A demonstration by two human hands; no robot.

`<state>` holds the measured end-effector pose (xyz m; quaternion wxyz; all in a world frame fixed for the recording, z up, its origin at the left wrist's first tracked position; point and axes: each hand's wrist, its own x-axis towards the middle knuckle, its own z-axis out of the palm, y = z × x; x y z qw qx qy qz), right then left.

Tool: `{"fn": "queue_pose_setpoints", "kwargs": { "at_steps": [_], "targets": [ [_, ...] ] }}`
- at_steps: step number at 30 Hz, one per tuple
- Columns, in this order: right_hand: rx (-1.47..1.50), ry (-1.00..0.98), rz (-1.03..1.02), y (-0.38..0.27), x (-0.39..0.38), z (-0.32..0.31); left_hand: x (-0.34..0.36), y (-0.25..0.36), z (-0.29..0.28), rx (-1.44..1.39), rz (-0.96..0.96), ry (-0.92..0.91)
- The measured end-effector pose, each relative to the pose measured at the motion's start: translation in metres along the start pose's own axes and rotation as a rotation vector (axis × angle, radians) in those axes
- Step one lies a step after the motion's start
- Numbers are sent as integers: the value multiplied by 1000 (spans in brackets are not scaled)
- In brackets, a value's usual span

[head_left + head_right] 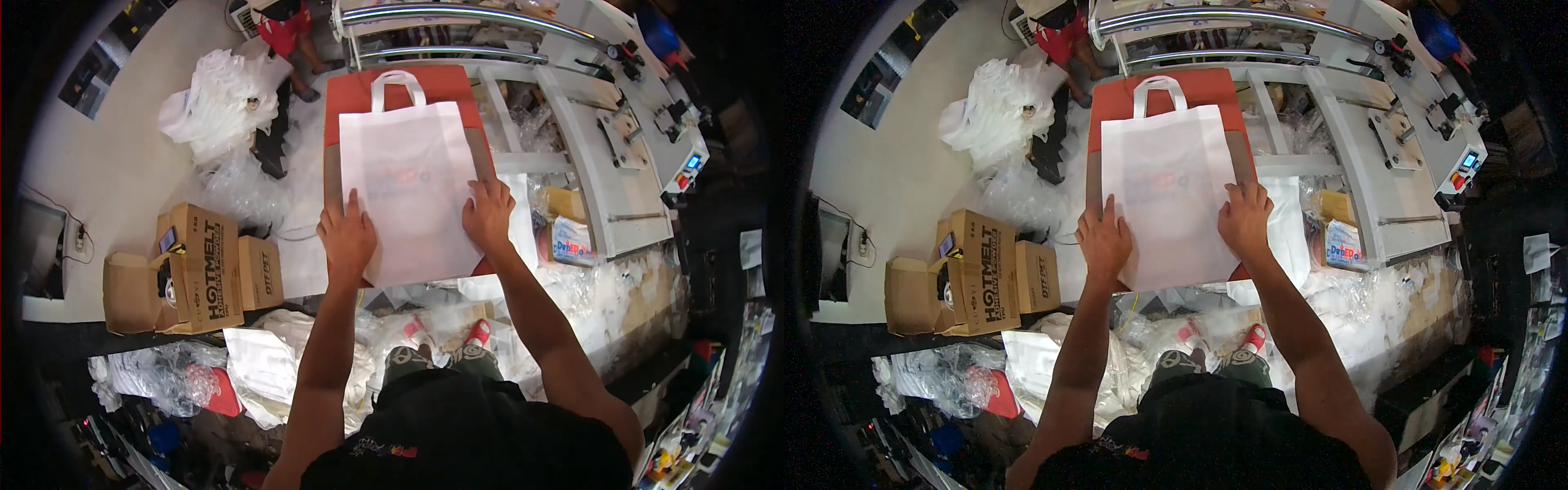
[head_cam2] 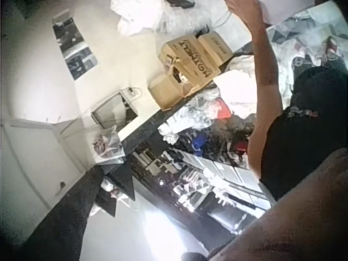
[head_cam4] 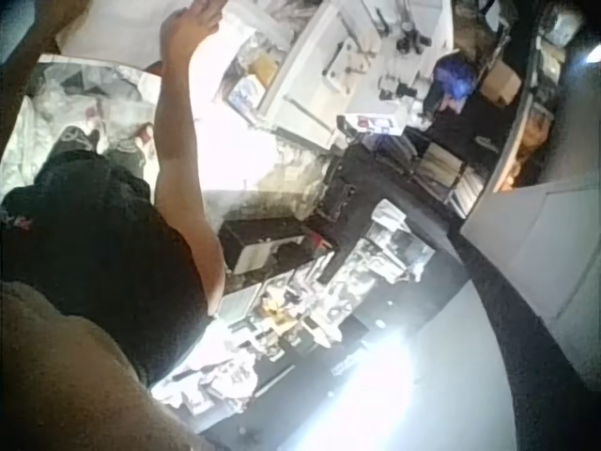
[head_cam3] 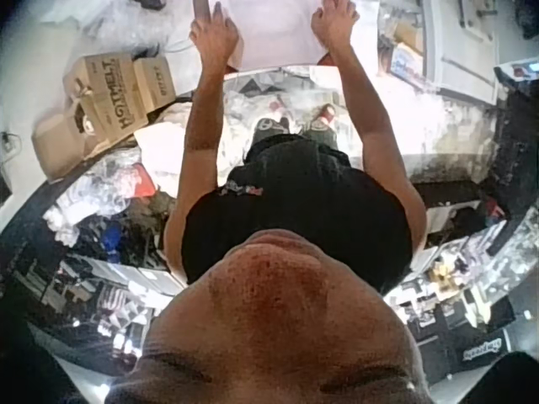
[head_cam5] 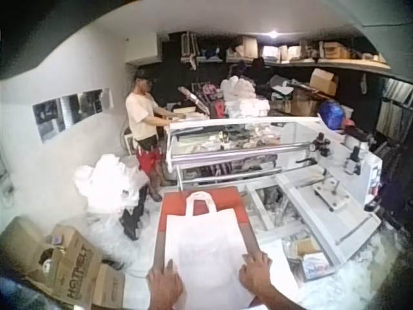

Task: The person prints designs onto tote bags by placing each bag and transfer sheet on the heat press platform, operating the heat press machine, and stacking the completed bags.

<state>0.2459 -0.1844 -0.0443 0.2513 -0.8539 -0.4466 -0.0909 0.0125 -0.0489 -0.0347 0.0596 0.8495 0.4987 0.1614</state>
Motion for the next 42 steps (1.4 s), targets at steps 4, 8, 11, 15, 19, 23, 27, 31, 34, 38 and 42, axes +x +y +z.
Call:
{"fn": "queue_pose_setpoints", "kwargs": {
  "at_steps": [4, 8, 11, 15, 19, 23, 27, 31, 34, 38, 42],
  "targets": [
    [56, 36, -108, -4, 5, -6, 1, 25, 10, -52, 157, 25],
    [162, 68, 54, 36, -25, -20, -7, 16, 44, 16, 171, -53],
    [114, 150, 178, 122, -75, -32, -4, -2, 37, 102, 392, -35],
    [53, -38, 336, 268, -175, -13, -39, -26, 13, -349, 5, 259],
    [-72, -269, 351, 421, -245, 19, -118, -81, 53, -325, -528, 445],
    [-354, -256, 190, 524, -233, 116, -258, -149, 52, 296, -332, 45],
    [-144, -314, -20, 617, -186, 152, -375, -96, 90, 175, -210, -400],
    [-4, -380, -39, 594, -126, 158, -419, -21, 102, -51, -288, -840],
    [-34, -407, -1, 624, -115, 130, -390, 61, 145, -219, -267, -973],
    [-13, -409, 11, 622, -127, 100, -332, 128, 164, -333, -483, -1009],
    [78, -406, 48, 560, -149, 63, -299, 143, 152, -402, -222, -871]
  ]
}}
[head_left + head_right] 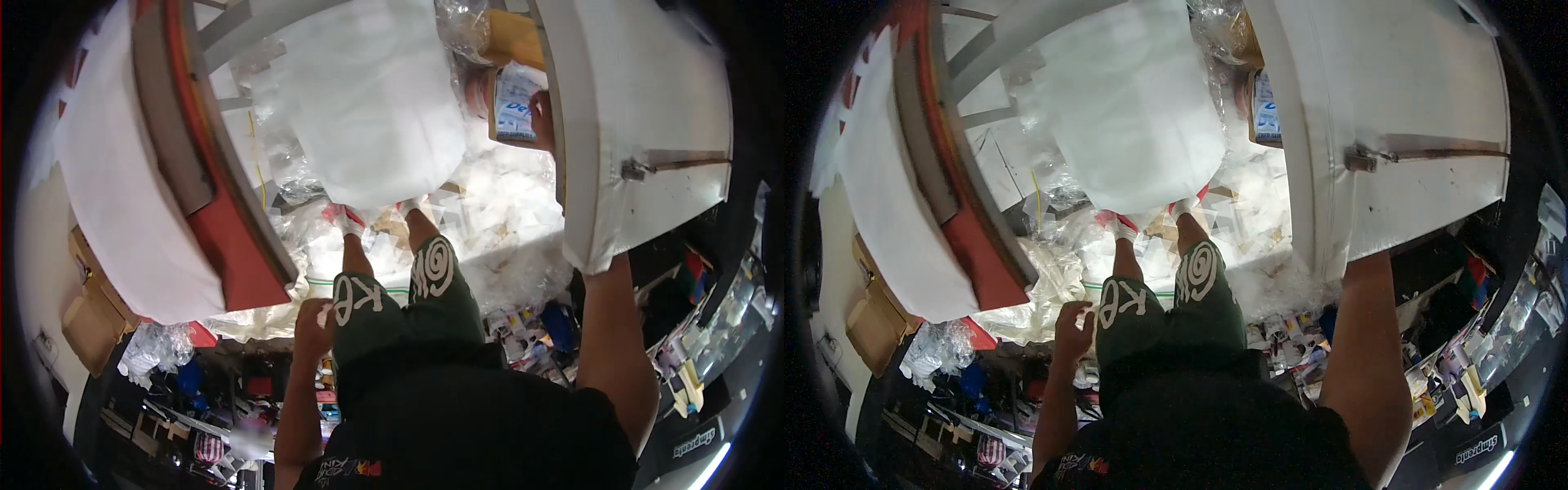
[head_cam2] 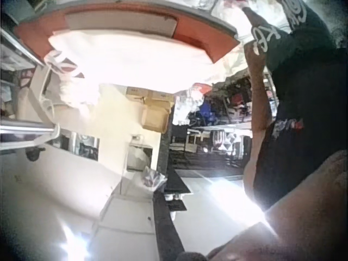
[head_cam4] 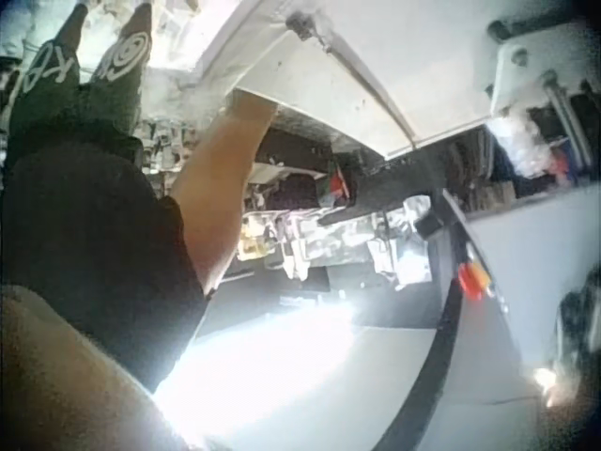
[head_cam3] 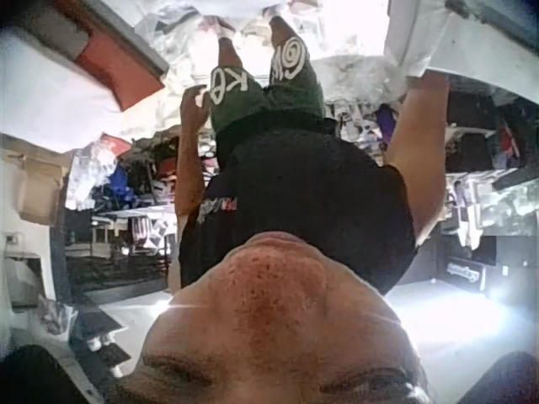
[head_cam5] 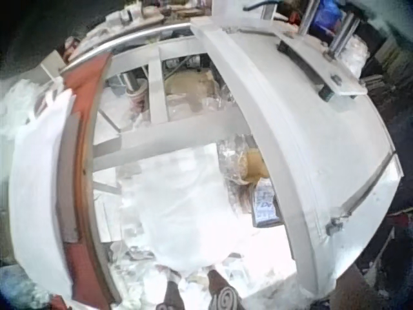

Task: The person prints designs onto tote bags by placing each bag and transfer sheet on the heat press platform, operating the heat press machine, and stacking the completed bags.

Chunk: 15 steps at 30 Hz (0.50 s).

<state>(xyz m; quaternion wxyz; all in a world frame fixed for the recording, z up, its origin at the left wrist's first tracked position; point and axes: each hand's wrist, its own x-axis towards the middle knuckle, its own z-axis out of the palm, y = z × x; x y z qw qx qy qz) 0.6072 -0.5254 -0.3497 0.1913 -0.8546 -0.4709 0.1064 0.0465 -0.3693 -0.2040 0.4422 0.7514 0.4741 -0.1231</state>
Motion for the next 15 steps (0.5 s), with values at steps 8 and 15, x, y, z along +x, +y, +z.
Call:
{"fn": "queue_pose_setpoints", "kwargs": {
  "at_steps": [8, 15],
  "targets": [
    [411, -342, 11, -280, -88, -126, 7, 170, -52, -158, 436, 79],
    [659, -306, -54, -453, -44, -196, -29, 141, -205, -339, 392, -44]
  ]
}}
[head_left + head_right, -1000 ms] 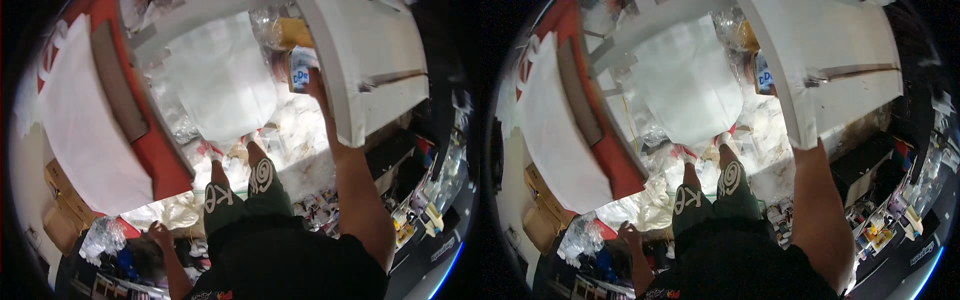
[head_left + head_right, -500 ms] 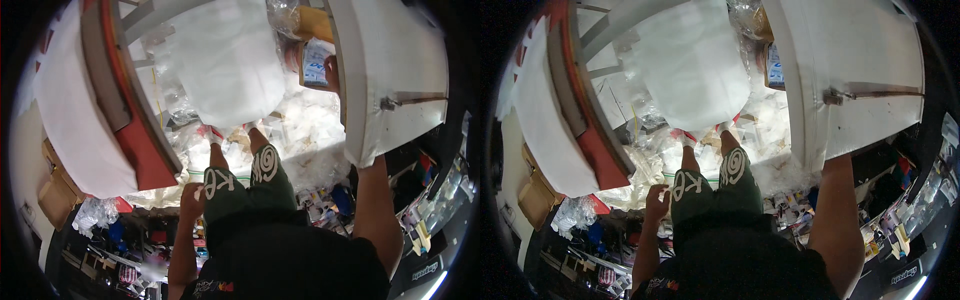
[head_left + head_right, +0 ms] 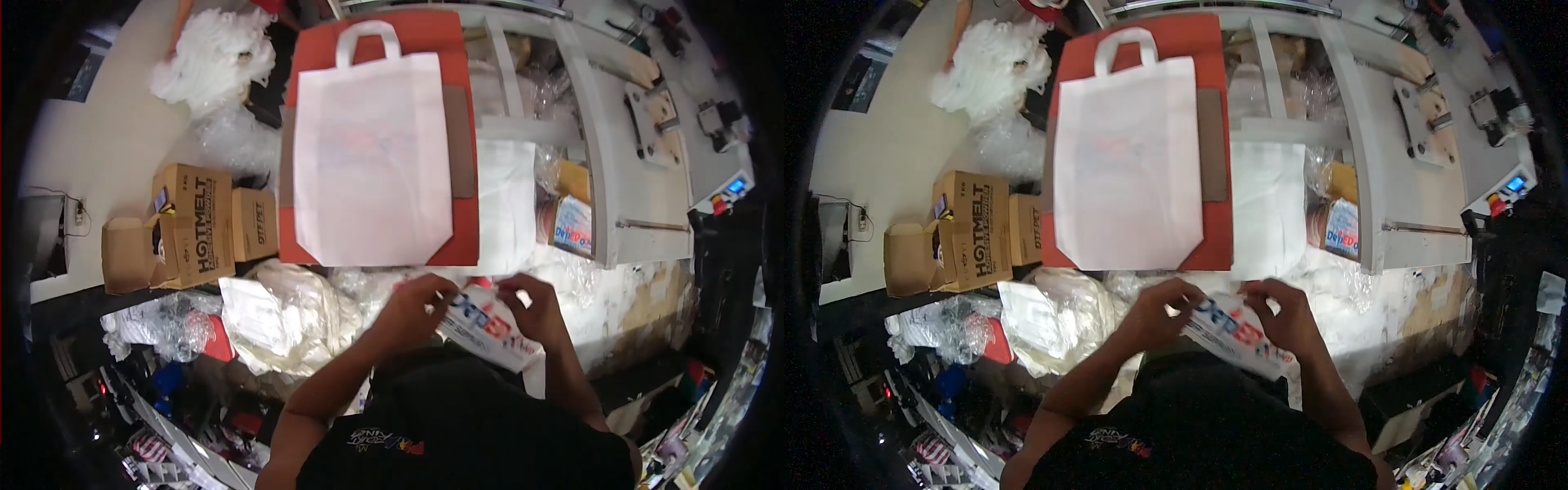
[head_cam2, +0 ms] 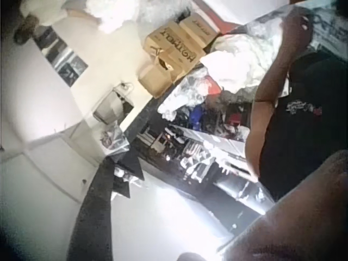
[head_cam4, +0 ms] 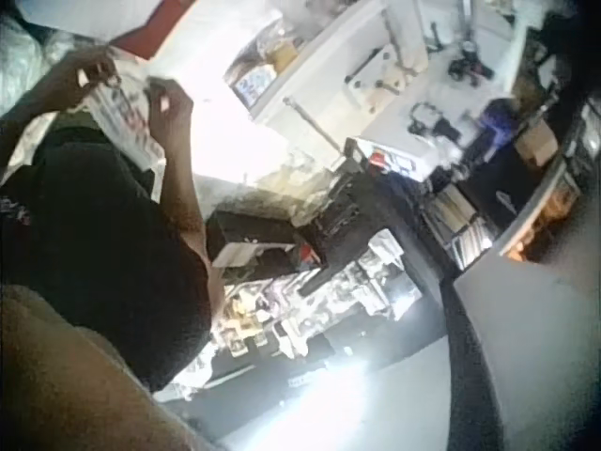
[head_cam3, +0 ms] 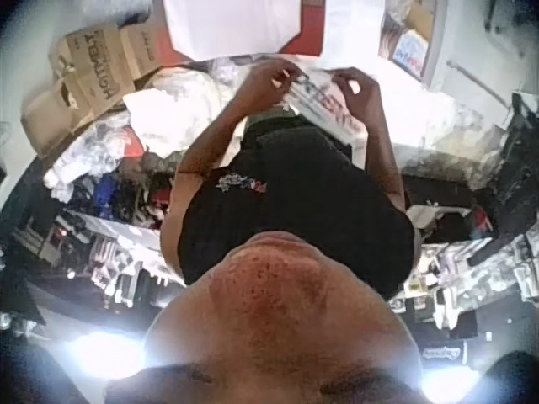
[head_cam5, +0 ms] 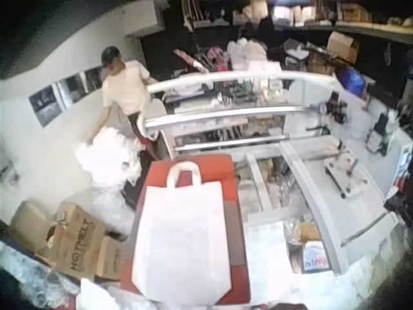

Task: The person prints designs onto tote bags by placing each bag and transfer sheet on the heat press platform, operating the heat press machine, and stacking the completed bags.

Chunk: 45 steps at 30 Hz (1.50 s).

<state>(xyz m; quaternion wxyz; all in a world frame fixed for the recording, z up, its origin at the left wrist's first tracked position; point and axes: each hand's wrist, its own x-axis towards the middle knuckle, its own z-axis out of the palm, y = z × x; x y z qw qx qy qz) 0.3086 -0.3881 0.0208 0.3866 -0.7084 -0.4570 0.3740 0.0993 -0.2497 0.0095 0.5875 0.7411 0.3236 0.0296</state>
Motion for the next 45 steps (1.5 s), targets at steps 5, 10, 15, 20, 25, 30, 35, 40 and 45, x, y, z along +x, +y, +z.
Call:
{"fn": "queue_pose_setpoints", "kwargs": {
  "at_steps": [5, 10, 15, 20, 25, 30, 35, 40, 45],
  "targets": [
    [-242, 529, -277, -25, 63, 16, 42, -42, -141, 24, 44, 484],
    [-373, 582, -353, -21, 139, 64, 107, -126, -245, 134, 75, 798],
    [-607, 488, -385, -31, 182, 92, 137, -125, -257, 182, 32, 810],
    [-736, 426, -288, -18, 196, 105, 135, -115, -257, 211, 32, 755],
    [-762, 429, -243, -12, 203, 111, 136, -119, -260, 253, 91, 773],
    [-732, 471, -217, -5, 206, 108, 140, -109, -254, 261, 145, 781],
    [-697, 474, -264, -8, 209, 111, 135, -113, -259, 266, 111, 801],
    [-506, 663, -221, -14, 150, 75, 92, -121, -252, 51, 237, 1033],
    [-565, 852, -246, 24, 32, -4, -17, -292, -263, 144, 65, 1120]
  ]
}}
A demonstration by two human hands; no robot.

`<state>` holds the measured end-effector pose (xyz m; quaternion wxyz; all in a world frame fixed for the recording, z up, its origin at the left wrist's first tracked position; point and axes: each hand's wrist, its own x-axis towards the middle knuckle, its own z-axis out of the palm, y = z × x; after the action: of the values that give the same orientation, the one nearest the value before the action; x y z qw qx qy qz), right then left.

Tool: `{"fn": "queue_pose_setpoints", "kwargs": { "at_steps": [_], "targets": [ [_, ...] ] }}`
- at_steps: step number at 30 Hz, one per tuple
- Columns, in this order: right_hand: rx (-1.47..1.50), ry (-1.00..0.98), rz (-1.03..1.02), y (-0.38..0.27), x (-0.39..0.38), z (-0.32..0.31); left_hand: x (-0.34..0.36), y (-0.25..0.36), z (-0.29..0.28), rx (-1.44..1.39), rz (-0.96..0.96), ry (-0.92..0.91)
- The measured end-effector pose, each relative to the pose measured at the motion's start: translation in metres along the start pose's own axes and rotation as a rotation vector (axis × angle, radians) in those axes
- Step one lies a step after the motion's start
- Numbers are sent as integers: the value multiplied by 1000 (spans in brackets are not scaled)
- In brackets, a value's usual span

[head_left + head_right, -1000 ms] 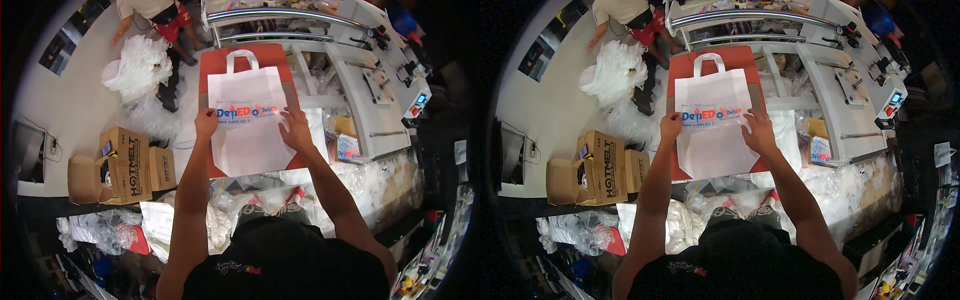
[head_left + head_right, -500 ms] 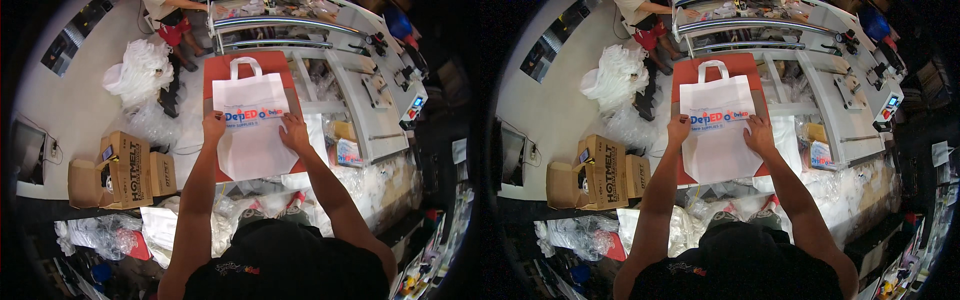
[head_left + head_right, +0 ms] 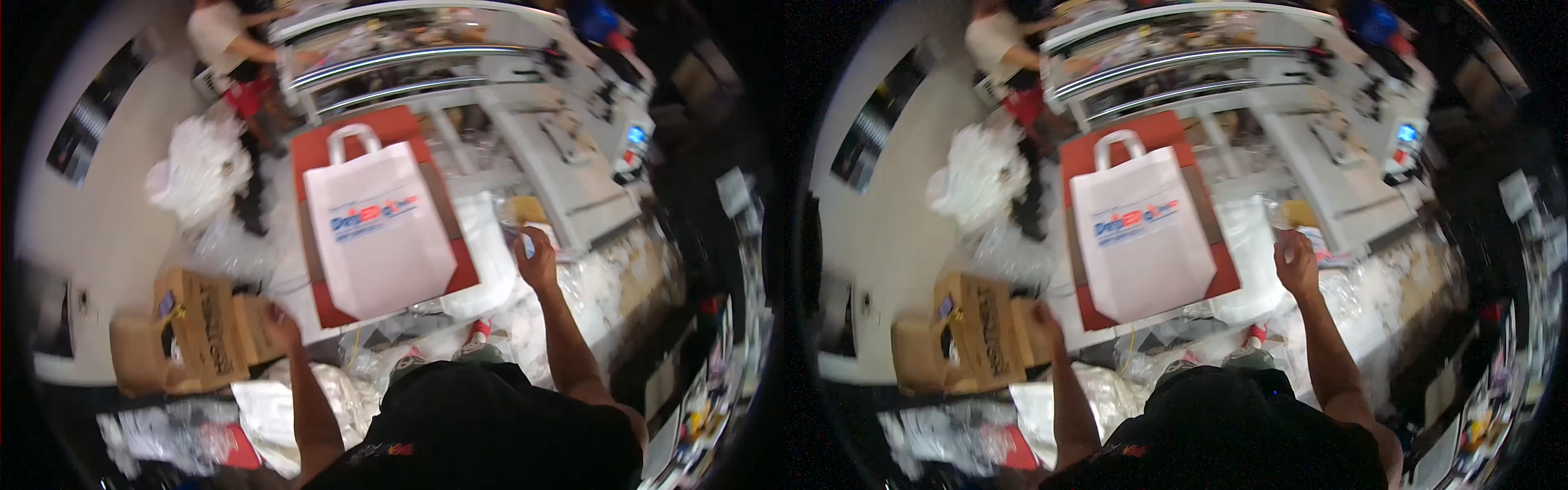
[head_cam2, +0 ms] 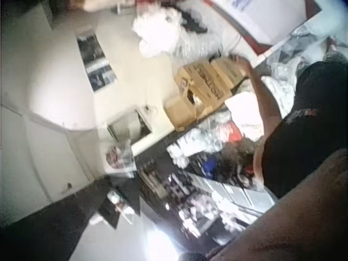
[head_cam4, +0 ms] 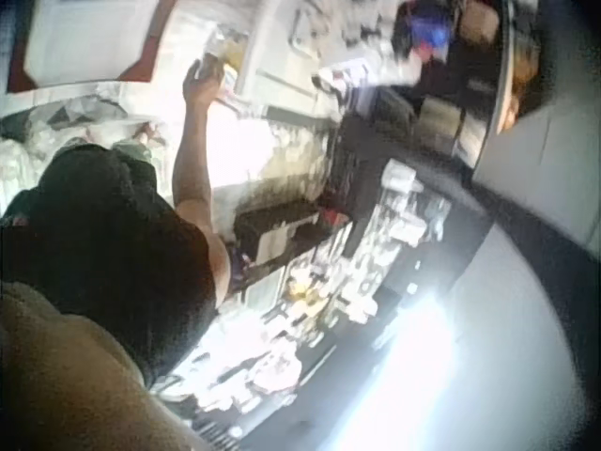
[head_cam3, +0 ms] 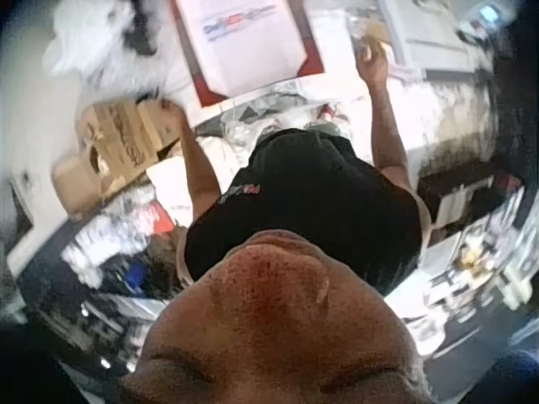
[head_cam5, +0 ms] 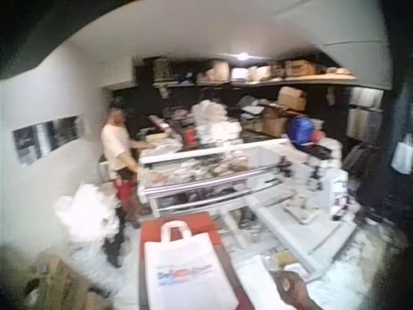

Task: The person prints designs onto tote bags by placing each bag and transfer sheet on the heat press platform, operating the heat press machine, and stacking the completed bags.

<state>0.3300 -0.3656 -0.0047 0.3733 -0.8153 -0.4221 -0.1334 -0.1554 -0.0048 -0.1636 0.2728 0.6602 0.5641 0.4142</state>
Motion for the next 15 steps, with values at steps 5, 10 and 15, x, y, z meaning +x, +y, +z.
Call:
{"fn": "queue_pose_setpoints", "kwargs": {
  "at_steps": [5, 10, 15],
  "targets": [
    [-342, 108, 140, 91, -2, -111, -105, -63, -73, 486, -85, 63],
    [-537, 256, -20, 159, 69, -186, -196, -142, -92, 1174, 285, -741],
    [-491, 379, -278, 199, 137, -209, -271, -130, -64, 279, -647, -907]
  ]
}}
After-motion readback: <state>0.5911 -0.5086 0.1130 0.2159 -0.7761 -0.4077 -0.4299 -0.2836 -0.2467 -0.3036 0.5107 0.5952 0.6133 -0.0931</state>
